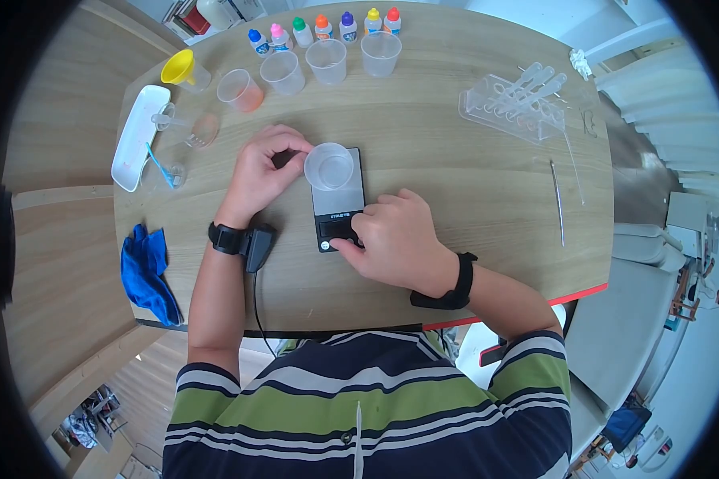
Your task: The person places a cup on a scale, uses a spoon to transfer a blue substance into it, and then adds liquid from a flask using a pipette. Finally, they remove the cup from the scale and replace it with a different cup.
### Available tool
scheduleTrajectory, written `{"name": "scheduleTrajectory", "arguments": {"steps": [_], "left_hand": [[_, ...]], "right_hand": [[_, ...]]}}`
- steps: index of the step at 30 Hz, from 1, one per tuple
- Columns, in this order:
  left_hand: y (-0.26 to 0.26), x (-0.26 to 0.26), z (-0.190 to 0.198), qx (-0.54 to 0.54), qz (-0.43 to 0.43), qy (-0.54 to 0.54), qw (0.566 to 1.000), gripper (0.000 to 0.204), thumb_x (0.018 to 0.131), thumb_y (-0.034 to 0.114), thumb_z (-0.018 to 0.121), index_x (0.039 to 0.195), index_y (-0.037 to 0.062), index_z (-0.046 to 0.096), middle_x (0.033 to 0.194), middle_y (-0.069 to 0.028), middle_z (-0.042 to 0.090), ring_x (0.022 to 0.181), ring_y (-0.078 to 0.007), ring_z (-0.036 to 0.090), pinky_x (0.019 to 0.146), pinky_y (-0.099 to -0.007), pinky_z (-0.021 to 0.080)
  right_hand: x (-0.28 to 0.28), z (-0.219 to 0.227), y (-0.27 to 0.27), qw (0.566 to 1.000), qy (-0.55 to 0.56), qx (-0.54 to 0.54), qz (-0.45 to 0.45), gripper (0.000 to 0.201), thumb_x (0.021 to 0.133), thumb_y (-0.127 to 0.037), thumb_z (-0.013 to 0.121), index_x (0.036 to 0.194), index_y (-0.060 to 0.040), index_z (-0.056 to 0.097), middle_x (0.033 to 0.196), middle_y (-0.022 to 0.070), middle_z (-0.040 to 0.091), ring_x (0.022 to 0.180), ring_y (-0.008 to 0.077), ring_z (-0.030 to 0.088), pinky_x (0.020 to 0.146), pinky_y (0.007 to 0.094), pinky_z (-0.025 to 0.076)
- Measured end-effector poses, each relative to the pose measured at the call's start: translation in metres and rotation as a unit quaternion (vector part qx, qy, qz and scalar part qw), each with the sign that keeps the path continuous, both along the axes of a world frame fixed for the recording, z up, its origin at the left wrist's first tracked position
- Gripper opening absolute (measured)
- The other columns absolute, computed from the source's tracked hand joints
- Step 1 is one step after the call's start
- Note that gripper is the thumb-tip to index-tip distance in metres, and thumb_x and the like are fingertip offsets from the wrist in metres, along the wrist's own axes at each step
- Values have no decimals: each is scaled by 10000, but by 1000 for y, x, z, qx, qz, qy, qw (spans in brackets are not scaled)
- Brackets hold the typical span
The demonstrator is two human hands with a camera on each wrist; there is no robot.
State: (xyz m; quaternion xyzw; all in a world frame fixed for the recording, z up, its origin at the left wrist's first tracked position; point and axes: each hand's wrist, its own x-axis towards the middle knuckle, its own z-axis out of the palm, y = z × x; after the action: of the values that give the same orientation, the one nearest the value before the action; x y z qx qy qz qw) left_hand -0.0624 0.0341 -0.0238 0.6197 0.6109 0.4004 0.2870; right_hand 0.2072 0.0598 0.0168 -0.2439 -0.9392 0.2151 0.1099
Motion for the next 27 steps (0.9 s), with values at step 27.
{"name": "scheduleTrajectory", "arguments": {"steps": [27], "left_hand": [[0,0,0,0,0,4,1000,133,893,-9,766,1005,33,823,996,-75,760,973,-236,683,870,-363,542]], "right_hand": [[8,-8,15,993,21,-117,24,359,844,-231,836,586,-90,630,590,92,628,586,342,620,565,469,464]]}}
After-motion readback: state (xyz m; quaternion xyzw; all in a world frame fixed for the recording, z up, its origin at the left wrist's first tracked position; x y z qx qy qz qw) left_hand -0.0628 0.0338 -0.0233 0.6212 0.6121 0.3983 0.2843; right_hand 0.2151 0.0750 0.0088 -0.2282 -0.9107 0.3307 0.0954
